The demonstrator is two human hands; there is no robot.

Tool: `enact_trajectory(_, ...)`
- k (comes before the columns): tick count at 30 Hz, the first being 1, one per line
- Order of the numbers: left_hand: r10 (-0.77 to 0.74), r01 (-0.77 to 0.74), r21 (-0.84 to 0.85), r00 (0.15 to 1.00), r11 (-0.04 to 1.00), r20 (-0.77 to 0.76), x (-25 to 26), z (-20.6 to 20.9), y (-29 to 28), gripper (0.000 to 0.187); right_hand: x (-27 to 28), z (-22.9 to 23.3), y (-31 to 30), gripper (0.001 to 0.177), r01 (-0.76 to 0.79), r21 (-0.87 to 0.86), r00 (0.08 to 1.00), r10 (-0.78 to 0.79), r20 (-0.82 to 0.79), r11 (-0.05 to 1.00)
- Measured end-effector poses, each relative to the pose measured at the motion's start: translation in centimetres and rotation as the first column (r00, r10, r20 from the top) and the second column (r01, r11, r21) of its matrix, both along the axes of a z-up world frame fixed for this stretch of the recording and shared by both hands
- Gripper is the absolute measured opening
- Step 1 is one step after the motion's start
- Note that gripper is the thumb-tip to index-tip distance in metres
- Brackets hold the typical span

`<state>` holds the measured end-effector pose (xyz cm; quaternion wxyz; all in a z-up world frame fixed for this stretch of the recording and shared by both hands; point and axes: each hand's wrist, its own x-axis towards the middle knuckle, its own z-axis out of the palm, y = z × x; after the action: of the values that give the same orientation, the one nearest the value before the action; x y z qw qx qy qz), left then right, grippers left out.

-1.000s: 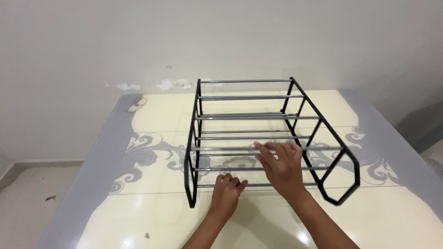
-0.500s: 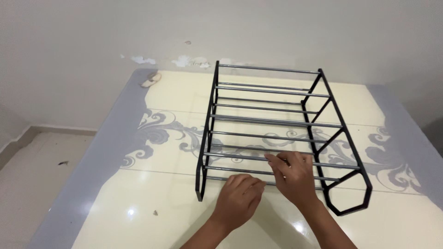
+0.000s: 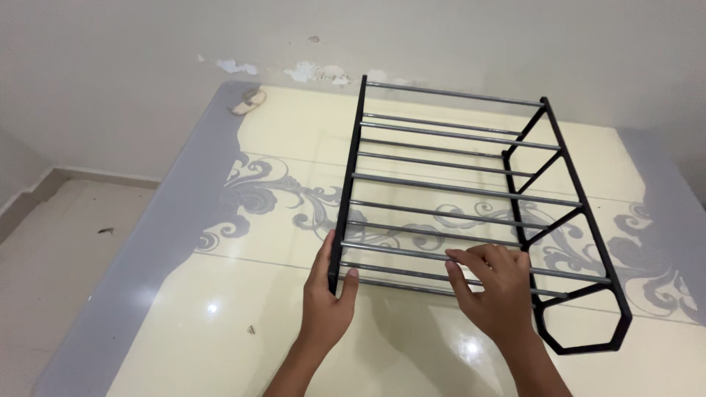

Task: The person assembles a black metal rack by inserting multiple horizontal metal rods into the side frames. They repeatedly pick up rods, align them with the frame slots, and press them into place until the rack is fully assembled.

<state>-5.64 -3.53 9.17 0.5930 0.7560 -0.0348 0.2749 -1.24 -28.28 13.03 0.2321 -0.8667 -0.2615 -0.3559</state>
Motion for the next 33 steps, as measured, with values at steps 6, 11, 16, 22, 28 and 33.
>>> enact_trajectory(6, -0.06, 0.066, -0.044, 0.991, 0.997, 0.117, 0.6, -3.0, 0.3, 0.059, 0.4, 0.8, 1.8, 0.016, -0.079, 0.011, 0.996, 0.079, -0.039, 0.997)
enact_trajectory(11, -0.124, 0.138, -0.072, 0.977, 0.988, 0.172, 0.4, -4.1, 0.4, 0.064, 0.5, 0.9, 5.3, 0.022, -0.129, -0.01, 0.989, 0.128, -0.075, 0.992)
enact_trajectory(16, -0.135, 0.135, 0.013, 0.973, 0.991, 0.185, -0.1, -4.6, 0.7, 0.068, 0.8, 0.8, 9.3, 0.025, -0.243, 0.012, 0.969, 0.243, -0.034, 0.97)
enact_trajectory(22, -0.143, 0.138, 0.041, 0.971, 0.99, 0.192, -0.4, -4.7, 0.5, 0.071, 1.1, 0.7, 11.2, 0.022, -0.332, -0.015, 0.943, 0.332, -0.026, 0.943)
enact_trajectory(28, -0.136, 0.125, 0.064, 0.968, 0.99, 0.212, -0.4, -4.7, 0.4, 0.066, 1.5, 0.4, 11.3, 0.015, -0.297, -0.023, 0.954, 0.296, -0.053, 0.954)
enact_trajectory(33, -0.113, 0.101, 0.067, 0.97, 0.993, 0.216, -0.4, -5.0, 0.6, 0.061, 1.8, 0.2, 11.3, 0.018, -0.26, -0.022, 0.961, 0.257, -0.103, 0.965)
